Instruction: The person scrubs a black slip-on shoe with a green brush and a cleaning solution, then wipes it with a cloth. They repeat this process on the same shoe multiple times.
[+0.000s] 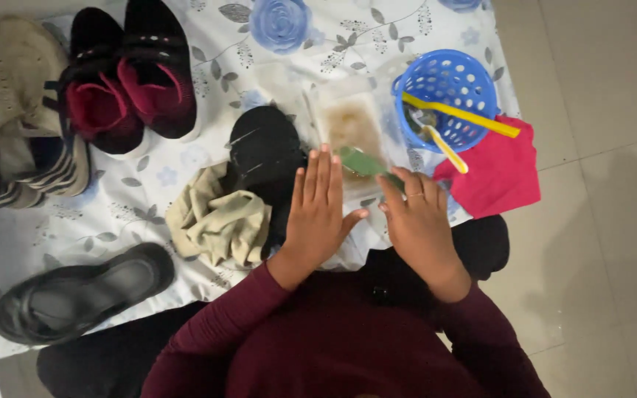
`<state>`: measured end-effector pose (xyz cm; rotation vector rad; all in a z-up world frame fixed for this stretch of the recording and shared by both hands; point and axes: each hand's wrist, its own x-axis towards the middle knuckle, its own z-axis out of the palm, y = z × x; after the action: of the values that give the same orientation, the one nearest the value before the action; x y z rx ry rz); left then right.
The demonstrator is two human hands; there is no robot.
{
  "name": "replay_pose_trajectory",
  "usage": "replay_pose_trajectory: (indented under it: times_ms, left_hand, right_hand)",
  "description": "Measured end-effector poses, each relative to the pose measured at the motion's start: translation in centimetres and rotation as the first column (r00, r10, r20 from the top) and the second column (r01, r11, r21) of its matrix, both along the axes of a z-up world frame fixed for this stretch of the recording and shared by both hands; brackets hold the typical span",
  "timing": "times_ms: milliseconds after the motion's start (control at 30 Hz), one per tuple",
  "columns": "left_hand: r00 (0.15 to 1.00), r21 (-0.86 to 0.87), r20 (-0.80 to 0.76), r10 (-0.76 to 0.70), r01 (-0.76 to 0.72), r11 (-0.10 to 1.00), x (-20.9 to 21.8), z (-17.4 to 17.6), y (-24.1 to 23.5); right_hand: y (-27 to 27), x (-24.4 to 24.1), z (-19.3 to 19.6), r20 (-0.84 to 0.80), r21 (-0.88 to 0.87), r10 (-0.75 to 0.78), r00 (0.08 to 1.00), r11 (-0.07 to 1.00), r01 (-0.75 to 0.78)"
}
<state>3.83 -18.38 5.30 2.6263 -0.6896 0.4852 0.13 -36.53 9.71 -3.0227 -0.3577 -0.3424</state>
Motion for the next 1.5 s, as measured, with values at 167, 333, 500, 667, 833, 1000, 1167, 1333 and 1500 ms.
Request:
replay_pose_trajectory:
  times_ms: [167,333,500,667,833,1000,1167,1333,1500]
  left_hand:
    - [0.999,0.025,-0.007,0.031,-0.031,0.999,0.1,-1.2,-0.5]
    - [0.999,0.049,0.024,0.032,-0.033,0.998,0.2,-2.3,0.0]
    - [1.0,0.018,-0.014,-0.003,0.003,1.0,0.1,-2.8,0.4]
    - [0.999,0.025,-0.033,-0.021,0.021,0.999,0.1,-3.0,0.6]
    - [0.999,0.024,-0.031,-0.014,0.015,1.0,-0.2,-3.0,0.8]
    - [1.0,-0.004,0.001,-0.007,0.007,1.0,-0.1,-2.9,0.7]
    - [1.0,-0.037,-0.024,-0.007,0.007,0.999,0.0,-3.0,0.6]
    - [1.0,-0.037,-0.011,-0.015,0.014,0.999,-0.1,-2.7,0.7]
    - [0.999,-0.054,-0.047,-0.018,0.016,0.998,-0.3,-2.4,0.8]
  right_hand:
    - [-1.4,0.3,-1.7,-0.034,-0.012,-0.017,0.999,1.0,0.016]
    - [-0.8,-0.1,-1.4,0.017,0.007,-0.009,1.0,1.0,0.009]
    - [-0.5,-1.7,-1.2,-0.003,0.115,-0.063,0.998,0.991,0.063]
    - [-0.6,-2.6,-0.7,-0.156,0.281,-0.086,0.984,0.951,0.128]
    - [-0.9,-2.4,-0.5,-0.386,0.433,-0.205,0.899,0.821,0.373]
    - [-1.2,-2.6,-2.1,-0.345,0.389,-0.281,0.895,0.825,0.409]
    - [-1.6,-2.5,-2.9,-0.134,0.344,-0.252,0.959,0.895,0.283]
    - [-1.7,-2.7,-3.3,-0.032,0.242,-0.27,0.962,0.932,0.27]
    - [-1.6,-3.1,-2.6,-0.001,0.107,-0.22,0.975,0.97,0.219]
